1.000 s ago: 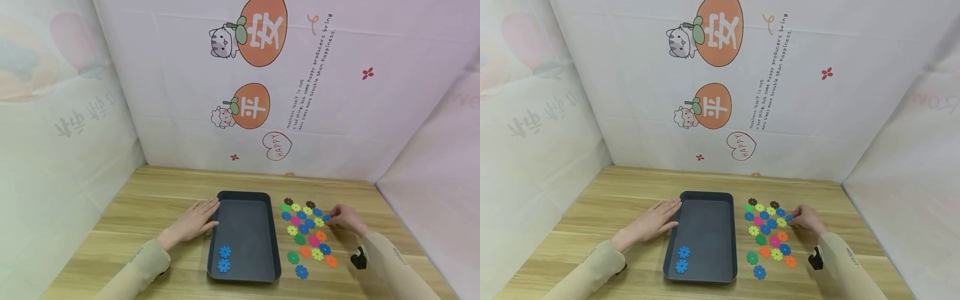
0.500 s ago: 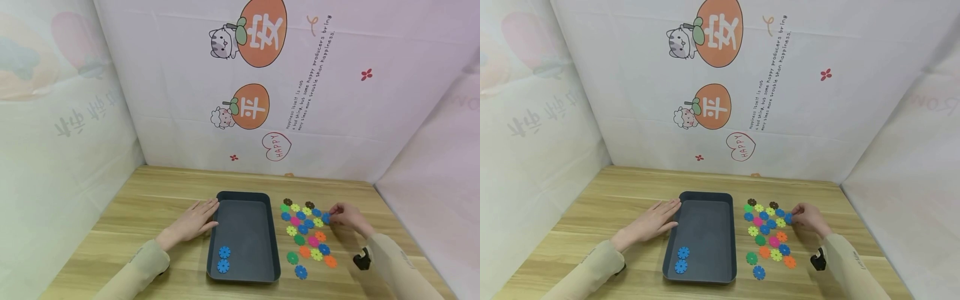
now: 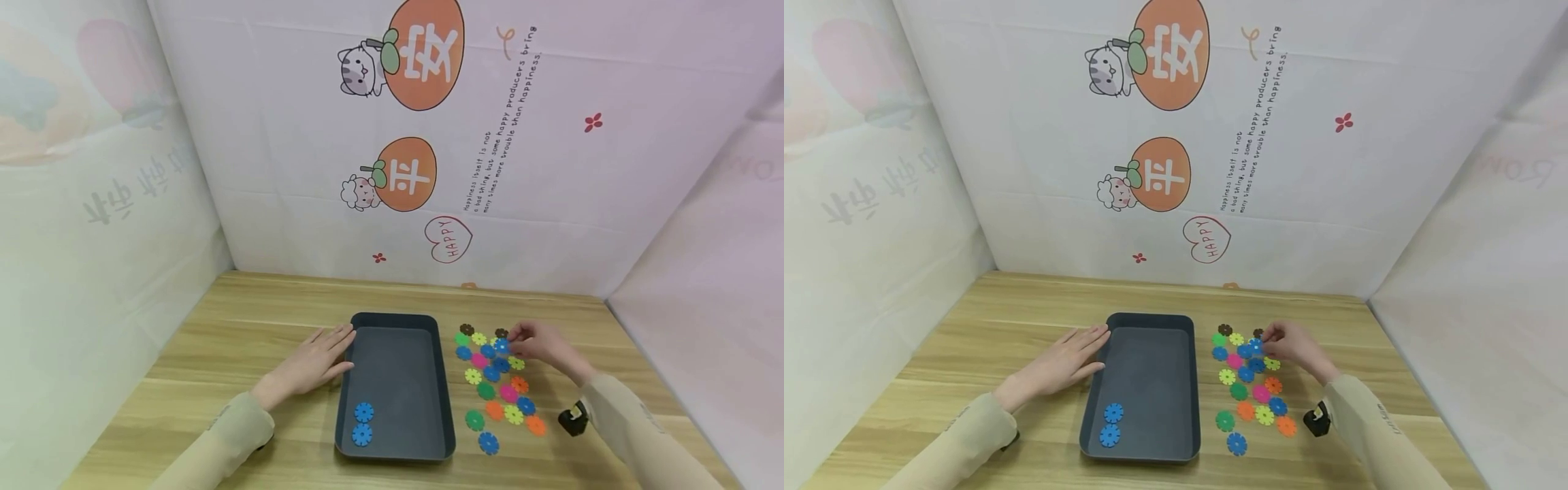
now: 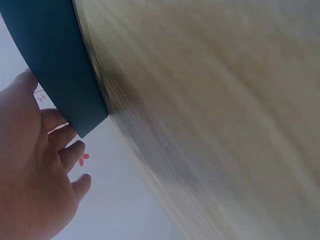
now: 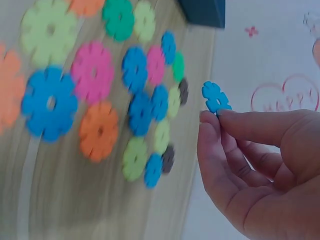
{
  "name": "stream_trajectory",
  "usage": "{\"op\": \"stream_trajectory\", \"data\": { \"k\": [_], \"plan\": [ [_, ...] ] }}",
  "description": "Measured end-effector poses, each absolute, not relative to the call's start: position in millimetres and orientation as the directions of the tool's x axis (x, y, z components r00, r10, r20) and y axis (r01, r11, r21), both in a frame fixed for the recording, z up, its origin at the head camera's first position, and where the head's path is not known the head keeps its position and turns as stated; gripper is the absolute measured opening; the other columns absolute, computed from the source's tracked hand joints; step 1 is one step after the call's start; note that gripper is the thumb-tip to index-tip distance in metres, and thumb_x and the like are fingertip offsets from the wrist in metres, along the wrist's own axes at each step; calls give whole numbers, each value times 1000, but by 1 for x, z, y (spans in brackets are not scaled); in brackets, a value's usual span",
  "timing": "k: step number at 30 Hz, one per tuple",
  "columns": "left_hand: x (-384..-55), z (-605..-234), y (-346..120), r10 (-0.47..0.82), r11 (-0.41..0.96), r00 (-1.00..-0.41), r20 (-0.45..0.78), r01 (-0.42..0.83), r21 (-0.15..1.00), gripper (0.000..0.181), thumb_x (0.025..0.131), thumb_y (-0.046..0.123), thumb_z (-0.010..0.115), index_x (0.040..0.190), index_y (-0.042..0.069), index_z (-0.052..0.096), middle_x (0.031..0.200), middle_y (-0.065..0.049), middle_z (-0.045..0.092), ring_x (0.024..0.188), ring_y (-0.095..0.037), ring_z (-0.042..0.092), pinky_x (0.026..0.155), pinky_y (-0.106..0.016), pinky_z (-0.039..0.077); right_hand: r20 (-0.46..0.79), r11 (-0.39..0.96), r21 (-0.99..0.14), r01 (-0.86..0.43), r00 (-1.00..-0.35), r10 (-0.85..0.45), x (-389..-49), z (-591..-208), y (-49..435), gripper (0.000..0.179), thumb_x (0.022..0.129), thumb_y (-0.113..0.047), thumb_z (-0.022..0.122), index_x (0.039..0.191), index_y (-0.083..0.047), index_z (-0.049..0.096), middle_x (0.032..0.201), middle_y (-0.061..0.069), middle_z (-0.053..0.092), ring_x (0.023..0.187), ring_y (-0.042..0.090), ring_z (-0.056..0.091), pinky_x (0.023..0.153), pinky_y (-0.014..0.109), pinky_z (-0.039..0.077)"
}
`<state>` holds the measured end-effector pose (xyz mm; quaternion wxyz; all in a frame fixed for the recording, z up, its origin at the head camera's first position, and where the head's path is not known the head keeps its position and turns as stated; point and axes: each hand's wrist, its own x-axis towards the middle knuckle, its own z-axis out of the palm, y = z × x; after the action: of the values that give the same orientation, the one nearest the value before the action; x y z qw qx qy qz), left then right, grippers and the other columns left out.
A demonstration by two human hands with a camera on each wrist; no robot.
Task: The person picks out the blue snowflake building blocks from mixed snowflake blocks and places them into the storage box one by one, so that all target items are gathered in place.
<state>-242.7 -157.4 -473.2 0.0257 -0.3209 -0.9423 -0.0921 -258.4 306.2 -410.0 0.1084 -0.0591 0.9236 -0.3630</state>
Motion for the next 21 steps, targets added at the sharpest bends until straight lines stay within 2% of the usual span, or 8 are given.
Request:
{"op": "stream_trajectory", "data": {
  "k": [6, 12, 16, 21],
  "plan": [
    [-243, -473, -157, 601, 778, -792, 106, 610, 150, 68, 104, 48, 43, 156, 8, 30, 164, -10, 27, 151, -30, 31, 123, -57, 23, -158, 696, -714, -71, -953, -259, -257, -404, 281, 18, 91, -9, 68, 103, 4, 64, 94, 13, 66, 81, 20, 67, 74, 37, 62],
    [-243, -473, -157, 604, 776, -789, 110, 614, 144, 68, 104, 49, 42, 156, 8, 30, 164, -10, 28, 151, -29, 31, 123, -56, 24, -146, 707, -694, -132, -936, -319, -257, -400, 256, 15, 91, -12, 69, 100, -2, 64, 94, 10, 67, 79, 21, 66, 72, 38, 59],
    [-243, -473, -157, 602, 777, -792, 108, 611, 153, 67, 104, 48, 43, 156, 7, 30, 164, -11, 28, 151, -30, 31, 123, -57, 24, -96, 709, -669, -225, -919, -382, -258, -399, 233, 10, 90, -9, 70, 96, -2, 66, 93, 10, 69, 79, 18, 63, 70, 31, 55],
    [-243, -473, -157, 601, 777, -792, 107, 611, 154, 67, 104, 48, 43, 156, 7, 31, 164, -11, 28, 151, -30, 31, 122, -57, 24, -74, 649, -705, -287, -880, -469, -260, -402, 204, 6, 89, -3, 68, 94, 1, 66, 90, 14, 69, 77, 23, 68, 69, 35, 60]
  ]
}}
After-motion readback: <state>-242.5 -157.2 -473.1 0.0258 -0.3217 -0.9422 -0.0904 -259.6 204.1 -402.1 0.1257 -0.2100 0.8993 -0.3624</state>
